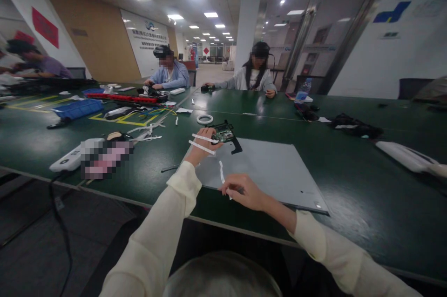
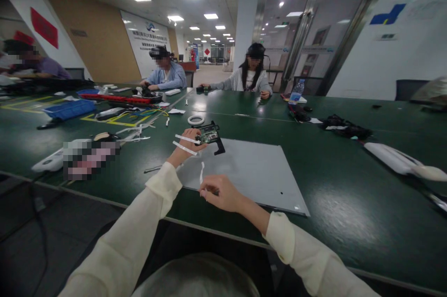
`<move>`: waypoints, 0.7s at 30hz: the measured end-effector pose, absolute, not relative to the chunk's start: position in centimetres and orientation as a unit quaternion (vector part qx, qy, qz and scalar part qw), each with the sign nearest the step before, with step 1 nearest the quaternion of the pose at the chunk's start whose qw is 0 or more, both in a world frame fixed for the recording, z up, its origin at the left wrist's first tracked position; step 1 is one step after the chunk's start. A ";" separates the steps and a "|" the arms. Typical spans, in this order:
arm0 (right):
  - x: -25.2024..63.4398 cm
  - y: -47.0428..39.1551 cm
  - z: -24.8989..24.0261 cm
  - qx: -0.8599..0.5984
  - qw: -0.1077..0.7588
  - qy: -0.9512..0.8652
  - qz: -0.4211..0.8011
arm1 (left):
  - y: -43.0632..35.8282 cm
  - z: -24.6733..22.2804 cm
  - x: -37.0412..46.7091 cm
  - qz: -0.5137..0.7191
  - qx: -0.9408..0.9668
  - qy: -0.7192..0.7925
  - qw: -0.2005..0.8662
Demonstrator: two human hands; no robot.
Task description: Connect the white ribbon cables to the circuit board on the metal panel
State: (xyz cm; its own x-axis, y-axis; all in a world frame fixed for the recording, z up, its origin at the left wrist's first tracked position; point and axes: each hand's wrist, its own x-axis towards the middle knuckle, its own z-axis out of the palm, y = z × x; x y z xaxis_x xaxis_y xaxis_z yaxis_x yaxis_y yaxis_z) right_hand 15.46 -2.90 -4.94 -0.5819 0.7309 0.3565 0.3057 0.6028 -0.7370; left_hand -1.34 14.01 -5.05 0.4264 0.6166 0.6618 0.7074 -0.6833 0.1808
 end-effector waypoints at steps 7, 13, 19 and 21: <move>14.8 -3.1 -4.9 -0.282 0.333 -0.840 0.323 | 12.2 -5.9 1.4 -0.325 -0.886 -0.332 0.002; 14.8 -3.0 -4.9 -0.266 0.332 -0.854 0.298 | 11.0 -6.8 3.4 -0.261 -0.911 -0.319 -0.035; 14.9 -3.2 -4.3 -0.260 0.310 -0.869 0.285 | 10.0 -7.2 4.1 -0.237 -0.927 -0.282 -0.064; 15.0 -3.4 -3.9 -0.257 0.301 -0.877 0.274 | 9.9 -7.1 4.1 -0.239 -0.929 -0.270 -0.081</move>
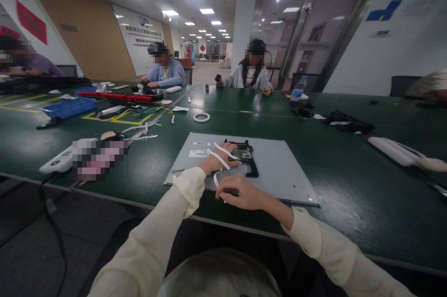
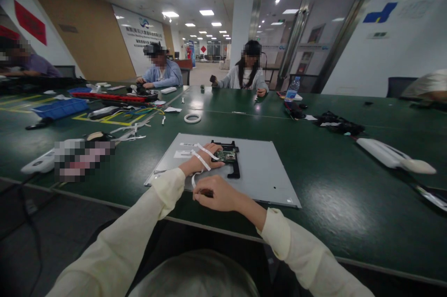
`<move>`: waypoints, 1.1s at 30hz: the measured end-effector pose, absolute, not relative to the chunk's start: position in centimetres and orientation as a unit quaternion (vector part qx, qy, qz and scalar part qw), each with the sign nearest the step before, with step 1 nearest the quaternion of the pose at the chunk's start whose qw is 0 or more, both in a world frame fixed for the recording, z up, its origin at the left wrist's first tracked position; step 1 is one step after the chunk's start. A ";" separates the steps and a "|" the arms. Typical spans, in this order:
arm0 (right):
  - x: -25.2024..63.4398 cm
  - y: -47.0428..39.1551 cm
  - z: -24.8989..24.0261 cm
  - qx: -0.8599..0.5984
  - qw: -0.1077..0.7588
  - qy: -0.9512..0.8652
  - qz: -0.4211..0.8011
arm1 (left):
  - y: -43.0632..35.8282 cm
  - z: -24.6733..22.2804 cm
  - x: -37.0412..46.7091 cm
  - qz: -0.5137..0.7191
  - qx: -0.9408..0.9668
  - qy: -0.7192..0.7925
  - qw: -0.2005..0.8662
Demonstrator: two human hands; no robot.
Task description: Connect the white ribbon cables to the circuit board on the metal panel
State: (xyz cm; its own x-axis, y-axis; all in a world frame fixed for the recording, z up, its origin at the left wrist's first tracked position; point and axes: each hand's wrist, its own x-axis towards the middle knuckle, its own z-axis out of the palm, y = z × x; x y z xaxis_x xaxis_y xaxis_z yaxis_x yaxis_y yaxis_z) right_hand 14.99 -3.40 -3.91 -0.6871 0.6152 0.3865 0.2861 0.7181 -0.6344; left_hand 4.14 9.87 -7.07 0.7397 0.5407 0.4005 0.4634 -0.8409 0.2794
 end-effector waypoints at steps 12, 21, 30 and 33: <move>22.8 0.8 -3.4 -0.579 0.343 -0.740 0.012 | 11.8 -6.2 -0.2 0.129 0.888 0.416 0.146; 26.7 2.9 -7.6 -0.681 0.139 -0.719 0.007 | 12.2 -6.8 -0.7 0.014 0.900 0.417 0.128; 26.2 3.3 -8.6 -0.667 0.184 -0.722 -0.003 | 13.1 -7.0 -1.0 0.051 0.902 0.409 0.133; 25.8 3.5 -8.4 -0.672 0.192 -0.715 -0.006 | 13.1 -6.8 -1.0 0.059 0.897 0.419 0.125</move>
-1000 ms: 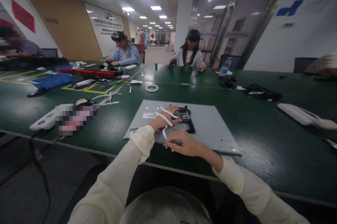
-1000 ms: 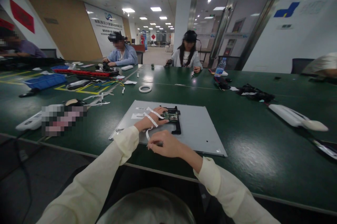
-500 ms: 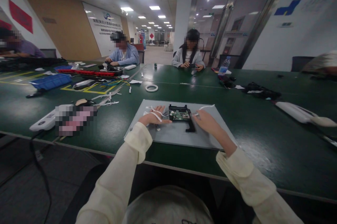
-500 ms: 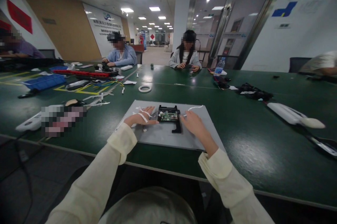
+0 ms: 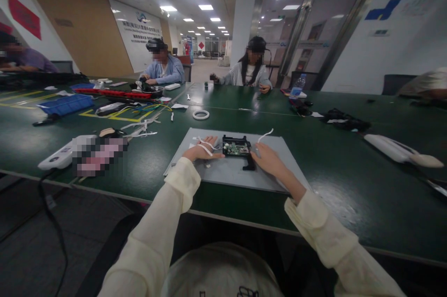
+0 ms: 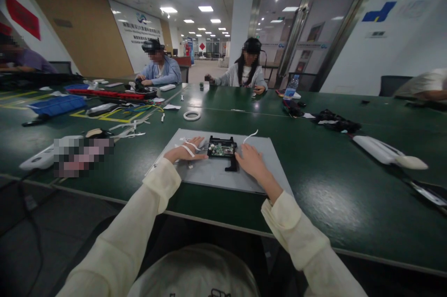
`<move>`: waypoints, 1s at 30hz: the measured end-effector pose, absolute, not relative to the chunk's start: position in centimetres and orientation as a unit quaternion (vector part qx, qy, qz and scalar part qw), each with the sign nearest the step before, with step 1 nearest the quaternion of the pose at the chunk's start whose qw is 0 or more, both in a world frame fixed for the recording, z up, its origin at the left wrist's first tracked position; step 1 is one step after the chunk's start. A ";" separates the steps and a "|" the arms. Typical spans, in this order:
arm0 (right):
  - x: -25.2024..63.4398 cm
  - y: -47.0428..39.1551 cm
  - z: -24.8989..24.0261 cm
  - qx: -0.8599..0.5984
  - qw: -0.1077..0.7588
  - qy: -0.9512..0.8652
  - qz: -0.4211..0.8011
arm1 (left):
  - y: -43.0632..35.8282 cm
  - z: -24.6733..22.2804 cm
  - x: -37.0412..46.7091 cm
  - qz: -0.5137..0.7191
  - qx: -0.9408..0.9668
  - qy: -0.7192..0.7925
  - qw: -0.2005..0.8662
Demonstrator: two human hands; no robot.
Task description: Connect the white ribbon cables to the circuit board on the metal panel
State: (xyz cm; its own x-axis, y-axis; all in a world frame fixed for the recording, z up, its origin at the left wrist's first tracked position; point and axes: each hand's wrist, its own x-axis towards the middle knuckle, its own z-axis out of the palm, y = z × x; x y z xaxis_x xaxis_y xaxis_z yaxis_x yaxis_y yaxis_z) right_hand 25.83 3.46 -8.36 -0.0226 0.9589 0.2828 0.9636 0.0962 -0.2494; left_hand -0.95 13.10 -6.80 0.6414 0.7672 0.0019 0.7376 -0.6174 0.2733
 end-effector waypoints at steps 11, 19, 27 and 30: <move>25.2 3.9 -7.8 -0.652 0.254 -0.714 0.021 | 11.4 -5.9 0.3 0.146 0.918 0.354 0.104; 25.0 3.4 -6.8 -0.582 0.299 -0.756 0.026 | 11.4 -7.1 1.0 0.180 0.927 0.317 0.094; 25.0 3.1 -6.3 -0.573 0.284 -0.767 0.050 | 10.8 -6.9 1.1 0.179 0.927 0.316 0.094; 25.0 3.0 -6.3 -0.571 0.292 -0.765 0.047 | 10.8 -7.1 1.0 0.184 0.927 0.314 0.092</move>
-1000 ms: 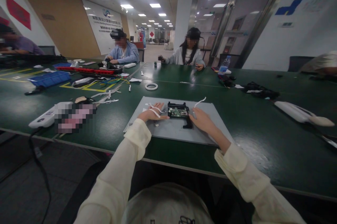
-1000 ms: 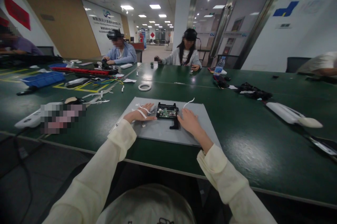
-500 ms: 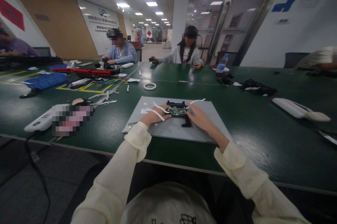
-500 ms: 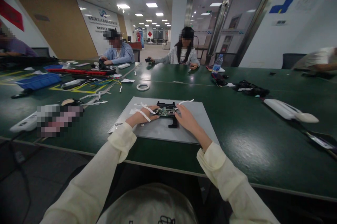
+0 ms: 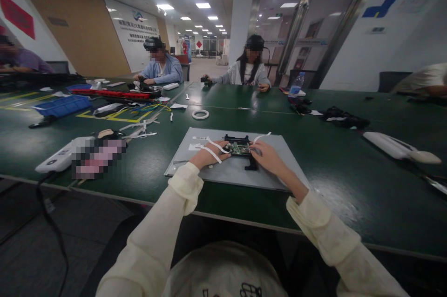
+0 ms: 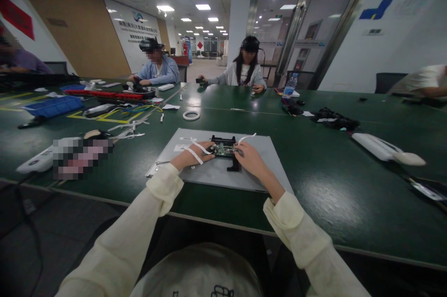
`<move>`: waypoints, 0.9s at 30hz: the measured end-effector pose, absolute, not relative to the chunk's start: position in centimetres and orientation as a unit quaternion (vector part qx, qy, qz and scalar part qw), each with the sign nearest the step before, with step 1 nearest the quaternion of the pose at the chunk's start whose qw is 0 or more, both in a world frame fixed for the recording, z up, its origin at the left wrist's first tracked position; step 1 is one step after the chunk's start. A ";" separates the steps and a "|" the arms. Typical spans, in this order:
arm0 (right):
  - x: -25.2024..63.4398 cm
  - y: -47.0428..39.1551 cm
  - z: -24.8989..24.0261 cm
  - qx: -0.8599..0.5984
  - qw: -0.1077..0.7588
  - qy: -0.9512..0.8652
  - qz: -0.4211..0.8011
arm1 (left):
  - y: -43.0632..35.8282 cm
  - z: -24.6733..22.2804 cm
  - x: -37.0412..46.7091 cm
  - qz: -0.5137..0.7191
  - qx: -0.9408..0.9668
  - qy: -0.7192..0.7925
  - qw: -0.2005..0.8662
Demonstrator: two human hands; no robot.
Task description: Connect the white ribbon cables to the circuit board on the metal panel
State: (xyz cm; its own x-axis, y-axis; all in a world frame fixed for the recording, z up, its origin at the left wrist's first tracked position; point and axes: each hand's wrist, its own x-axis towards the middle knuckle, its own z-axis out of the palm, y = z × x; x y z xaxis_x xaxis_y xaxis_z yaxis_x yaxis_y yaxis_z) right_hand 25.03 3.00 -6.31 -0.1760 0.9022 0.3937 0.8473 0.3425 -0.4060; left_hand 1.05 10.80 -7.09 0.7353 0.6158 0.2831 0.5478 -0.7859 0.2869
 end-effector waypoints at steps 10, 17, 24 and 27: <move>25.8 3.3 -6.3 -0.566 0.337 -0.748 0.083 | 10.7 -6.8 0.9 0.174 0.925 0.311 0.132; 26.0 3.0 -6.3 -0.557 0.328 -0.749 0.144 | 10.9 -7.1 0.6 0.155 0.927 0.306 0.149; 25.8 2.2 -6.0 -0.550 0.246 -0.783 0.153 | 10.6 -6.9 0.4 0.092 0.928 0.330 0.146; 25.7 2.3 -6.1 -0.555 0.254 -0.777 0.151 | 10.8 -7.1 0.4 0.083 0.929 0.331 0.145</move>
